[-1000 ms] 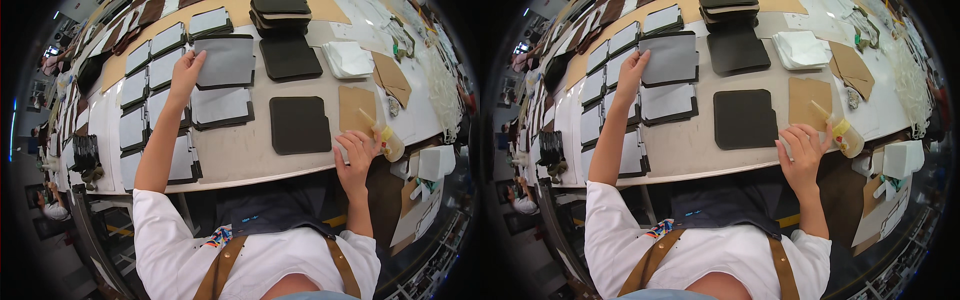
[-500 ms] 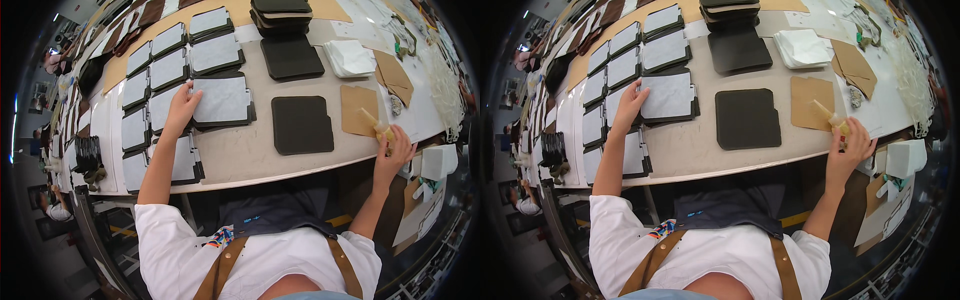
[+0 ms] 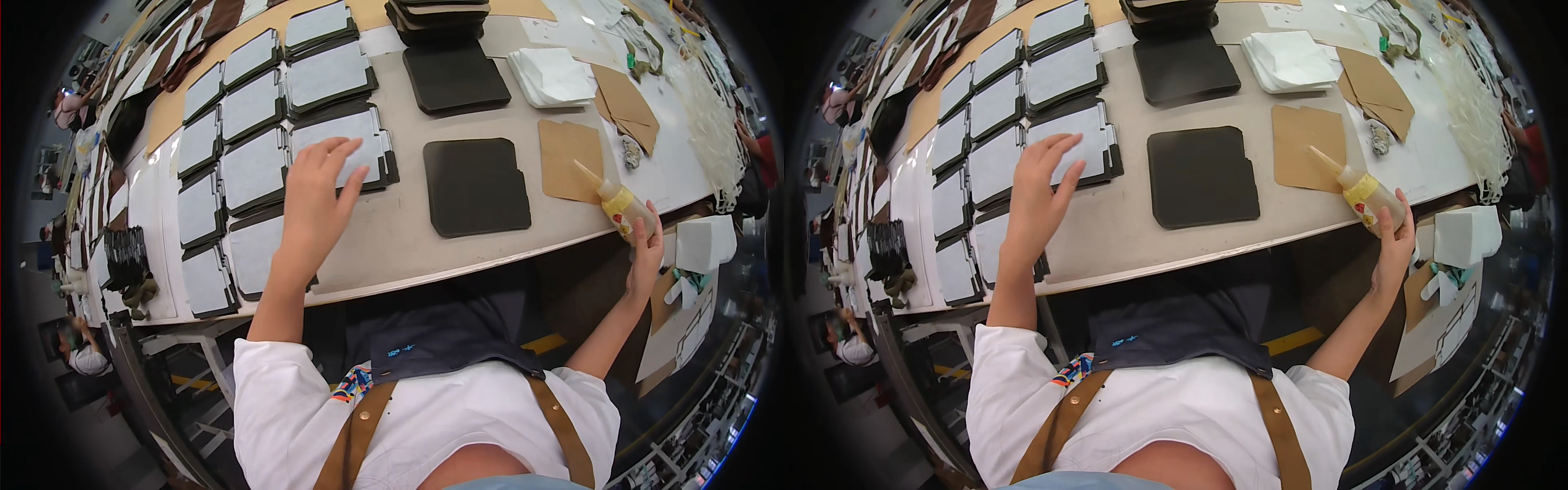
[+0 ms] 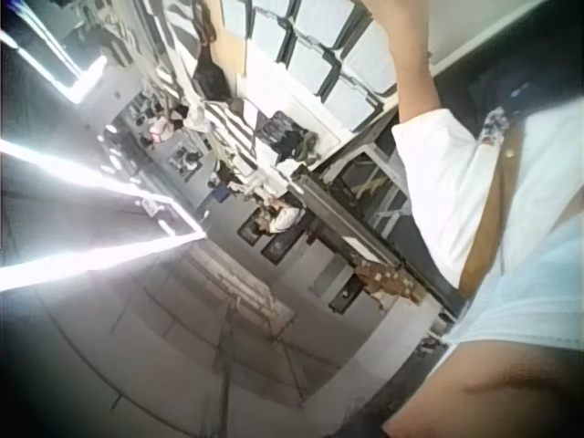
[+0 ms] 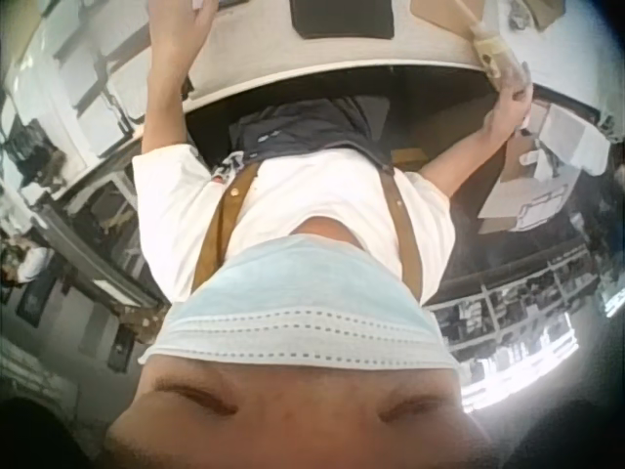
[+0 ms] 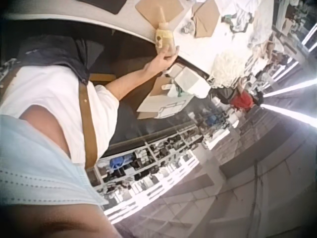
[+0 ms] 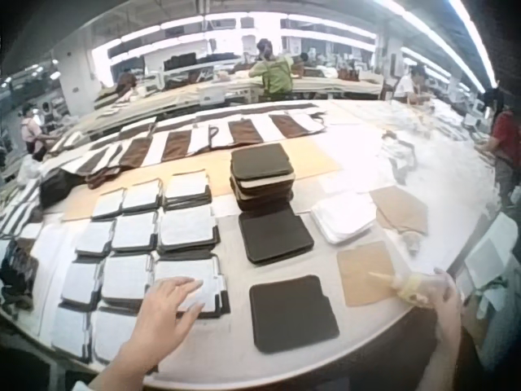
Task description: The person repeatedly applies glue to the edges of black rectangular pads using a squeeze bottle, then places a white fabric insert on top and presses it down. The finished units are stacked on the left side of the table. The process is repeated for multiple units throughout the clip.
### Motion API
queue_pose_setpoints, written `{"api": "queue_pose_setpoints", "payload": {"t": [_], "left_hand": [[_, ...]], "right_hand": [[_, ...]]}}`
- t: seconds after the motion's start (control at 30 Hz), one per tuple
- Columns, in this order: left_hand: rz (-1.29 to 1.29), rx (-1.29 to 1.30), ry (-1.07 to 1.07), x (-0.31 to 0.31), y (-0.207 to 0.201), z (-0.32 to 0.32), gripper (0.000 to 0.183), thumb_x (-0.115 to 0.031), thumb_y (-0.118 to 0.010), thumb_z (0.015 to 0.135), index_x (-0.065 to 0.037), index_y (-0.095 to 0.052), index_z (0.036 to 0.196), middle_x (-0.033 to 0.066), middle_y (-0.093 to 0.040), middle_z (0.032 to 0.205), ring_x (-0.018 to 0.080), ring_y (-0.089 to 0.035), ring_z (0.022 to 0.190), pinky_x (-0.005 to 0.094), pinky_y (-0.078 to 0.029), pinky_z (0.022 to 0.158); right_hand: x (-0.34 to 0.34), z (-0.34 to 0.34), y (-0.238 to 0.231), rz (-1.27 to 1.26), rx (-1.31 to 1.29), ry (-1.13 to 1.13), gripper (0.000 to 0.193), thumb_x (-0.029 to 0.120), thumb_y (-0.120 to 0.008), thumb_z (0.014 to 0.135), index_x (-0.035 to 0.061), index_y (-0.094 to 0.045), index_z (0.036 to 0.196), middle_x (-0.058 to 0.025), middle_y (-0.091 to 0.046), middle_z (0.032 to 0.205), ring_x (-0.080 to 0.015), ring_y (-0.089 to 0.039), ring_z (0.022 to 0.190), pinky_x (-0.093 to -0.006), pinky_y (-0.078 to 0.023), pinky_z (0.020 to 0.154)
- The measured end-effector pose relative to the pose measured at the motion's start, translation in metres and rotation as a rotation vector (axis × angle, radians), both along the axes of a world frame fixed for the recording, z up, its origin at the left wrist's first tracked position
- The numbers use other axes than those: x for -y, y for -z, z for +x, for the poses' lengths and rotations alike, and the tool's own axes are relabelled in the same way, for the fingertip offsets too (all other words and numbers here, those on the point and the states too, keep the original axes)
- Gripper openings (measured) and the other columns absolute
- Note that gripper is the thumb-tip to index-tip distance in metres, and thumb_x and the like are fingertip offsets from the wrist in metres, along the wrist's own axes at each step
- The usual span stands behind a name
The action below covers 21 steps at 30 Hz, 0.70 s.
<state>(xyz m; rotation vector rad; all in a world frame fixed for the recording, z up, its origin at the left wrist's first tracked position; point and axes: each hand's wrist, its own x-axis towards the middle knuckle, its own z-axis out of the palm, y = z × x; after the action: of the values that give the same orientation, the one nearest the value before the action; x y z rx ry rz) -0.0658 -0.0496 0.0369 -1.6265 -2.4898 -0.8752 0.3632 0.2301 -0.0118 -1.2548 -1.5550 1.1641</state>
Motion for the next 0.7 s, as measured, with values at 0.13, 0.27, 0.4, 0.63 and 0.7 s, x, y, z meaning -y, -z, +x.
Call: {"api": "queue_pose_setpoints", "payload": {"t": [0.13,0.27,0.4,0.63,0.7], "left_hand": [[0.131,0.095,0.067,-0.021,0.003,0.018,0.024,-0.012,-0.067,0.093,-0.006,-0.070,0.116,0.0094,-0.069,0.116,0.0292,-0.061,0.110,0.0413,-0.044,0.098],[0.225,0.124,0.092,-0.030,0.012,0.022,0.019,-0.010,-0.067,0.093,-0.008,-0.072,0.111,0.0068,-0.070,0.112,0.0267,-0.062,0.107,0.0396,-0.043,0.096],[0.284,0.131,0.083,-0.030,0.021,0.022,0.017,-0.008,-0.066,0.093,-0.009,-0.073,0.109,0.0052,-0.071,0.109,0.0254,-0.063,0.105,0.0387,-0.043,0.094],[0.356,0.194,0.057,-0.028,0.025,0.019,0.017,-0.006,-0.066,0.093,-0.010,-0.074,0.107,0.0046,-0.072,0.107,0.0241,-0.064,0.105,0.0380,-0.043,0.094],[0.358,0.204,0.053,-0.027,0.025,0.018,0.017,-0.006,-0.066,0.092,-0.010,-0.074,0.107,0.0046,-0.072,0.106,0.0241,-0.064,0.104,0.0379,-0.043,0.094]], "right_hand": [[0.014,-0.020,-0.021,0.031,-0.342,0.085,0.061,0.023,-0.074,0.095,-0.0004,-0.047,0.145,-0.0133,-0.057,0.133,-0.0192,-0.057,0.121,-0.0329,-0.047,0.103],[0.036,-0.054,-0.040,0.197,-0.410,0.045,0.062,0.014,-0.076,0.091,0.0009,-0.047,0.145,-0.0125,-0.057,0.132,-0.0212,-0.058,0.119,-0.0349,-0.047,0.106],[0.048,-0.084,-0.038,0.208,-0.398,-0.036,0.071,0.007,-0.078,0.088,0.0011,-0.041,0.148,-0.0118,-0.057,0.132,-0.0191,-0.057,0.120,-0.0328,-0.046,0.106],[0.070,-0.120,-0.038,0.316,-0.273,-0.100,0.053,0.001,-0.072,0.088,0.0015,-0.050,0.136,-0.0125,-0.059,0.129,-0.0191,-0.057,0.119,-0.0335,-0.045,0.105],[0.073,-0.122,-0.035,0.353,-0.184,-0.088,0.054,0.001,-0.072,0.088,0.0017,-0.050,0.137,-0.0119,-0.059,0.127,-0.0192,-0.057,0.118,-0.0333,-0.045,0.104]]}}
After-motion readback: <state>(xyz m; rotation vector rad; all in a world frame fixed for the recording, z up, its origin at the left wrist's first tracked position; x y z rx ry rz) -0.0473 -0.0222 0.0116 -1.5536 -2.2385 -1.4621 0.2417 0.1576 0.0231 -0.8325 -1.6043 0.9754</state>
